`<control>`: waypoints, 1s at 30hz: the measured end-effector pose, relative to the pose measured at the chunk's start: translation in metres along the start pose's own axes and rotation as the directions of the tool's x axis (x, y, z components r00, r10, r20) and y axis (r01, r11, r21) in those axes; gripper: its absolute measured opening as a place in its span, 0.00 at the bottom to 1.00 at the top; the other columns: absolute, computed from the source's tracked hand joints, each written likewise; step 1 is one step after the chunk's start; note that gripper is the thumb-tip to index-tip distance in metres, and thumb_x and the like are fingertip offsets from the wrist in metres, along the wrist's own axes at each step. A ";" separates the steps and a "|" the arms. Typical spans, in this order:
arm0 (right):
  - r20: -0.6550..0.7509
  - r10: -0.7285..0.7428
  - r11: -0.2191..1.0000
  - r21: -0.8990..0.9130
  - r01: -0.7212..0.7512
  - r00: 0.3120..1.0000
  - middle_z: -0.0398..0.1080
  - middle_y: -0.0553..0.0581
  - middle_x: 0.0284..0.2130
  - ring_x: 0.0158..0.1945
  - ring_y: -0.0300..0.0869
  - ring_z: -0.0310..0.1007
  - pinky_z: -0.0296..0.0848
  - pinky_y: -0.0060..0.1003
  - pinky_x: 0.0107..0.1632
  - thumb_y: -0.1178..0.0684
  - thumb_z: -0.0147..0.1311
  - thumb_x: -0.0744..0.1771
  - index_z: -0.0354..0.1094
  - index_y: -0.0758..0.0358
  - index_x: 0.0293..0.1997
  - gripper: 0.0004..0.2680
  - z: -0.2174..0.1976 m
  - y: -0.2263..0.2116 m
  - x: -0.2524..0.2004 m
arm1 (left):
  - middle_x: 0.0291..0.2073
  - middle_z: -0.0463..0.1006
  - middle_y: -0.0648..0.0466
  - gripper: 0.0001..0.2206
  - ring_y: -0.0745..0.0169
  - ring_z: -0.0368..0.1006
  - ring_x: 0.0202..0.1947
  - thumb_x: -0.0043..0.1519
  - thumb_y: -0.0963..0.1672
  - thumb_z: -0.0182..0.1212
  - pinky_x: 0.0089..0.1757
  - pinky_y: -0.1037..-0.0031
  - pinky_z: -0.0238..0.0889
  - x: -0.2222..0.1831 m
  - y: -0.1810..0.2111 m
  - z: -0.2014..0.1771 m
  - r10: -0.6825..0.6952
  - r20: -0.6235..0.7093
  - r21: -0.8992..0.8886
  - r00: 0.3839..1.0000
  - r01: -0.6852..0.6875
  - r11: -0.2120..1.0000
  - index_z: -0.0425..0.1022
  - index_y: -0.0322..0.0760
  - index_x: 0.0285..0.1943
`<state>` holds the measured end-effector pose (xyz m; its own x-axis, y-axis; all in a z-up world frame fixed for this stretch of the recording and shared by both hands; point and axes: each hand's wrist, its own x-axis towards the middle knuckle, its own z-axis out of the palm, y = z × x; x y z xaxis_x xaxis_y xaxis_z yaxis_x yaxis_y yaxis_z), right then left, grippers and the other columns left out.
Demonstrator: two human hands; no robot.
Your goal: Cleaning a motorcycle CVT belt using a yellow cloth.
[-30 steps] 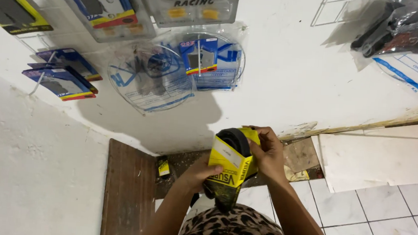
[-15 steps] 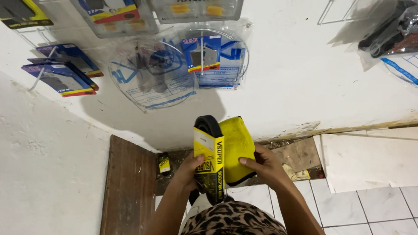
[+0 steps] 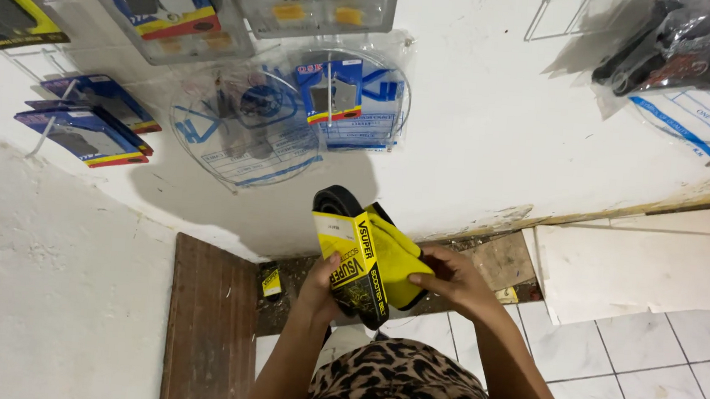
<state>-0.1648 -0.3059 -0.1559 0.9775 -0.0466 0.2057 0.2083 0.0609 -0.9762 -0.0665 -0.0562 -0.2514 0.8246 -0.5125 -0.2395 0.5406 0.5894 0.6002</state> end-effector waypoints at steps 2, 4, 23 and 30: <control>-0.034 -0.016 1.000 -0.012 0.015 0.999 0.71 0.59 0.36 0.46 0.47 0.70 0.68 0.46 0.53 0.67 0.67 0.61 0.74 0.71 0.44 0.10 -0.004 -0.001 0.002 | 0.42 0.83 0.38 0.19 0.40 0.82 0.40 0.62 0.50 0.65 0.41 0.50 0.78 0.009 -0.007 -0.011 0.007 -0.017 0.000 1.000 -0.007 1.000 0.70 0.33 0.53; -0.069 -0.027 1.000 -0.018 0.025 0.997 0.66 0.55 0.33 0.44 0.46 0.67 0.66 0.44 0.51 0.66 0.68 0.61 0.72 0.70 0.43 0.10 -0.006 -0.003 0.003 | 0.44 0.83 0.37 0.21 0.39 0.82 0.41 0.63 0.51 0.64 0.43 0.48 0.77 0.011 -0.010 -0.016 0.011 -0.041 0.003 0.999 -0.011 1.000 0.69 0.32 0.55; -0.052 -0.469 0.768 -0.517 0.378 0.881 0.74 0.60 0.48 0.57 0.57 0.72 0.70 0.51 0.59 0.58 0.72 0.59 0.72 0.64 0.55 0.20 0.021 -0.002 0.018 | 0.47 0.83 0.39 0.17 0.37 0.81 0.43 0.61 0.47 0.64 0.45 0.43 0.77 -0.003 -0.027 -0.010 0.049 0.136 -0.065 0.990 -0.041 0.997 0.72 0.37 0.56; -0.167 -0.481 0.780 -0.529 0.334 0.861 0.72 0.61 0.46 0.52 0.54 0.75 0.73 0.47 0.53 0.56 0.70 0.62 0.74 0.64 0.49 0.13 0.031 -0.010 0.008 | 0.51 0.80 0.36 0.23 0.31 0.79 0.46 0.60 0.46 0.64 0.47 0.37 0.73 -0.010 -0.047 -0.042 -0.023 0.198 -0.087 0.980 0.041 0.995 0.69 0.38 0.64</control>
<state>-0.1579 -0.2759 -0.1418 0.7356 -0.2355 0.6351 0.4712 -0.4957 -0.7296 -0.0933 -0.0531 -0.3093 0.7628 -0.6393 -0.0972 0.5861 0.6201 0.5216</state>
